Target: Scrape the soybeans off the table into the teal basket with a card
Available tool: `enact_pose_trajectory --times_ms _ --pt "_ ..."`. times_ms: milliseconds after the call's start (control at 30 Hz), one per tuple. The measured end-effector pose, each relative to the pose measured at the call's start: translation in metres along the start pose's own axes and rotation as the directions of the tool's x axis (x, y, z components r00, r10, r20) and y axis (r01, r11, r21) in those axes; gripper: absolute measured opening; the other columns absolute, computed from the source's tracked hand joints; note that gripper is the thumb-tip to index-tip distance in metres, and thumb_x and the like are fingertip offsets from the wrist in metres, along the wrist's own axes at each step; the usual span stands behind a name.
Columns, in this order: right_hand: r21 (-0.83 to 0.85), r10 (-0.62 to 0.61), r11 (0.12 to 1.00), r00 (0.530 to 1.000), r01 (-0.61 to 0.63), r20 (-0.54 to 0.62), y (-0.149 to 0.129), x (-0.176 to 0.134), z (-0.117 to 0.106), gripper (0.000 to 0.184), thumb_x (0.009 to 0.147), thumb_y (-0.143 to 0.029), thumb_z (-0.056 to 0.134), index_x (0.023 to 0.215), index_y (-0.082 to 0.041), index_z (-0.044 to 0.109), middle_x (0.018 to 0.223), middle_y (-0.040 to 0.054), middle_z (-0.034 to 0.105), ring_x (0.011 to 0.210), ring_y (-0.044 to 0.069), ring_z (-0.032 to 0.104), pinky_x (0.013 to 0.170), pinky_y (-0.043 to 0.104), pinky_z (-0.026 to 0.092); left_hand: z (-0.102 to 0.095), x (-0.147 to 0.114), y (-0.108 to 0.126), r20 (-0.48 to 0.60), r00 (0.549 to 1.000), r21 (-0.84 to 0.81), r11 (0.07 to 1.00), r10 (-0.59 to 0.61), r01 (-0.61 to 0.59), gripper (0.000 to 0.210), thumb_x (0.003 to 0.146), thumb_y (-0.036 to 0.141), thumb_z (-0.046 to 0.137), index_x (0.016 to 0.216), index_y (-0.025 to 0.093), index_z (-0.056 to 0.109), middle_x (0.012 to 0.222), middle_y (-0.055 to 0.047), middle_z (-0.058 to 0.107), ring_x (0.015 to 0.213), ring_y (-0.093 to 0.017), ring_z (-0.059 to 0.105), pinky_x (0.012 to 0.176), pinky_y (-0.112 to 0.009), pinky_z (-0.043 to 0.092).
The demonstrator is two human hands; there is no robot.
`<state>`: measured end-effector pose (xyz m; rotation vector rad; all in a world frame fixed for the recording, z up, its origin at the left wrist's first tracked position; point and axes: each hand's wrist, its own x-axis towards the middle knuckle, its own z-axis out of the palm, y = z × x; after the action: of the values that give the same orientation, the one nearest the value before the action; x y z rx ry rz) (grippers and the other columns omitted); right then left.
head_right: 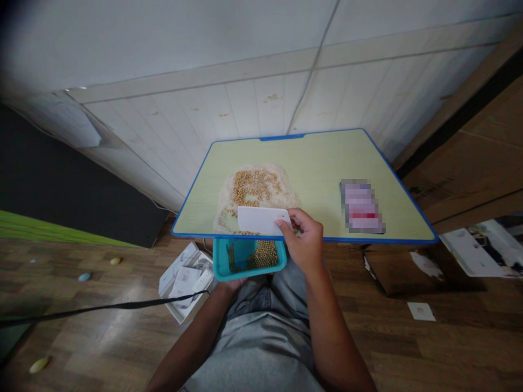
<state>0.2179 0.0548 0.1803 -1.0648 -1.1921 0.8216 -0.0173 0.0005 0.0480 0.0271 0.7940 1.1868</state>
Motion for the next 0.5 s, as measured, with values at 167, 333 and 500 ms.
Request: enact_pose_trajectory --times_ms 167,333,500 --pt "-0.014 -0.008 1.0 1.0 0.008 -0.003 0.0 0.0 0.0 0.023 0.096 -0.047 0.097 0.092 -0.027 0.086 0.084 0.0018 0.087 0.075 0.023 0.077 0.07 0.032 0.061 0.003 -0.005 0.004 0.018 1.0 -0.055 0.998 0.016 -0.015 0.079 0.115 0.067 0.068 0.188 0.038 0.073 0.184 -0.009 0.082 0.185 -0.046 0.065 0.153 -0.075 0.053" --pt "-0.005 0.001 1.0 1.0 -0.001 0.015 -0.003 0.0 0.0 0.024 0.096 -0.048 0.097 0.091 -0.027 0.085 0.084 0.0019 0.087 0.077 0.023 0.079 0.071 0.033 0.063 0.0 -0.01 0.007 0.006 0.999 -0.089 0.995 0.035 -0.034 0.081 0.115 0.075 0.063 0.19 0.044 0.071 0.186 -0.005 0.081 0.192 -0.044 0.055 0.156 -0.074 0.047" --pt "0.024 0.021 0.999 0.999 -0.022 0.031 -0.005 0.0 -0.001 0.026 0.095 -0.048 0.1 0.091 -0.027 0.085 0.083 0.0018 0.086 0.076 0.023 0.078 0.07 0.032 0.062 0.001 -0.012 0.008 -0.052 0.999 -0.096 0.995 -0.003 -0.002 0.081 0.12 0.072 0.052 0.193 0.04 0.067 0.189 -0.007 0.078 0.193 -0.042 0.054 0.158 -0.072 0.045"
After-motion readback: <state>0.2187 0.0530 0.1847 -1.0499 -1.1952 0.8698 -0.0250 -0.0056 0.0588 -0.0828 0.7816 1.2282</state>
